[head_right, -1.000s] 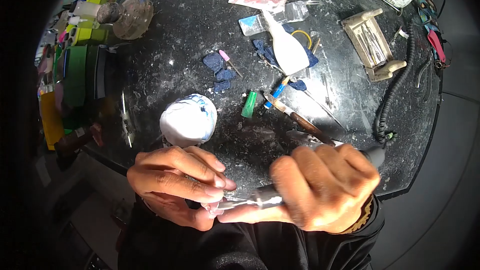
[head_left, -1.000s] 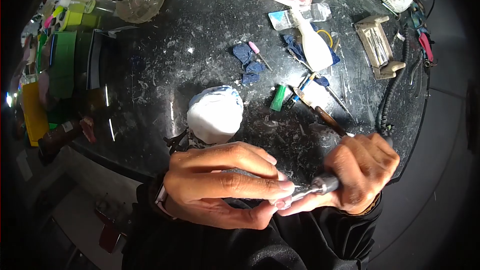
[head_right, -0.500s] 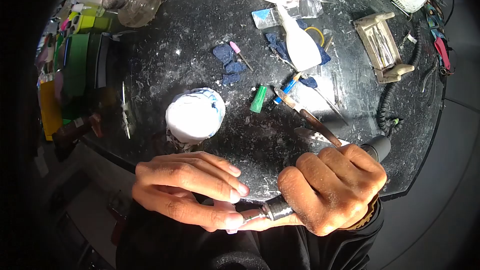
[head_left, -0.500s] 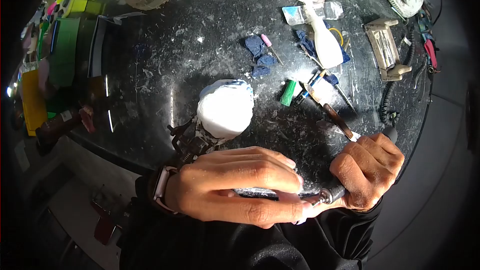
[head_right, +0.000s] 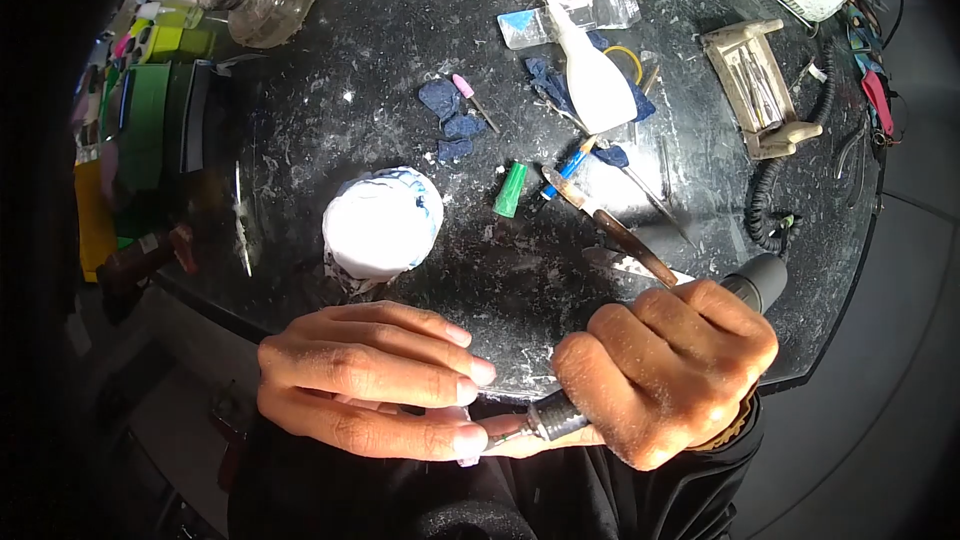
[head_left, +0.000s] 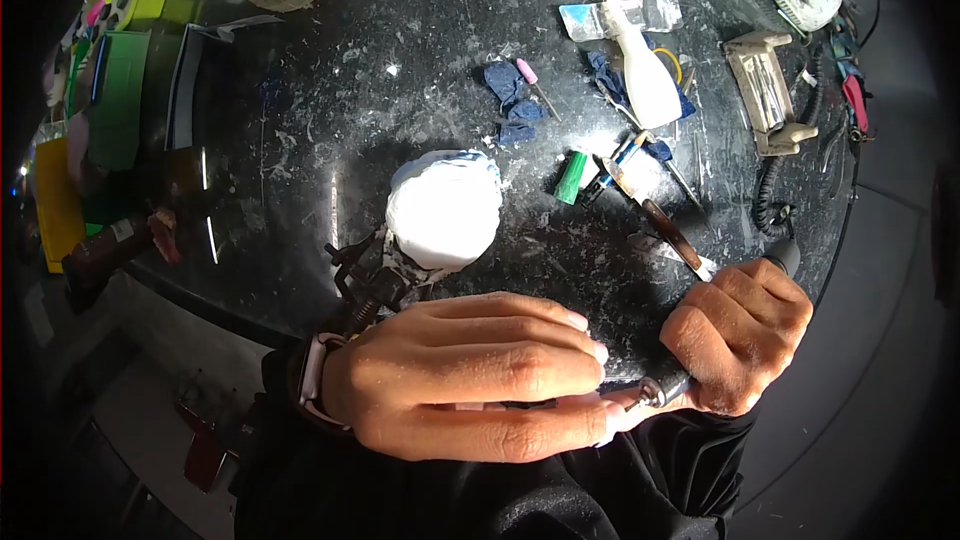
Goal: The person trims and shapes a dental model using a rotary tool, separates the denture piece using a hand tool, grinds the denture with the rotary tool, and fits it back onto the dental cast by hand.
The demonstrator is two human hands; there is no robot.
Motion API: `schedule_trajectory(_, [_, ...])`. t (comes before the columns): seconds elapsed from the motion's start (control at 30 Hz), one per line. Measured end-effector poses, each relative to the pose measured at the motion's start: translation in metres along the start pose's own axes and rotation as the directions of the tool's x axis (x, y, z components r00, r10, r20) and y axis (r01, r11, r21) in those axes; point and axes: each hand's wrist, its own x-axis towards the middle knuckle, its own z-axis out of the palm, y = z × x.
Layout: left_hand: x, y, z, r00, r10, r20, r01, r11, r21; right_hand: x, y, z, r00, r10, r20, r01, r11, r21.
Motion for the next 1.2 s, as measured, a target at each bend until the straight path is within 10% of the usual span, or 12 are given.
schedule_trajectory(1.2, [-0.006, -0.007, -0.005, 0.999, 0.01, 0.053, -0.005, 0.995, -0.097, -0.001, 0.001, 0.003, 0.997, 0.074, 0.036, -0.076, 0.994, 0.08])
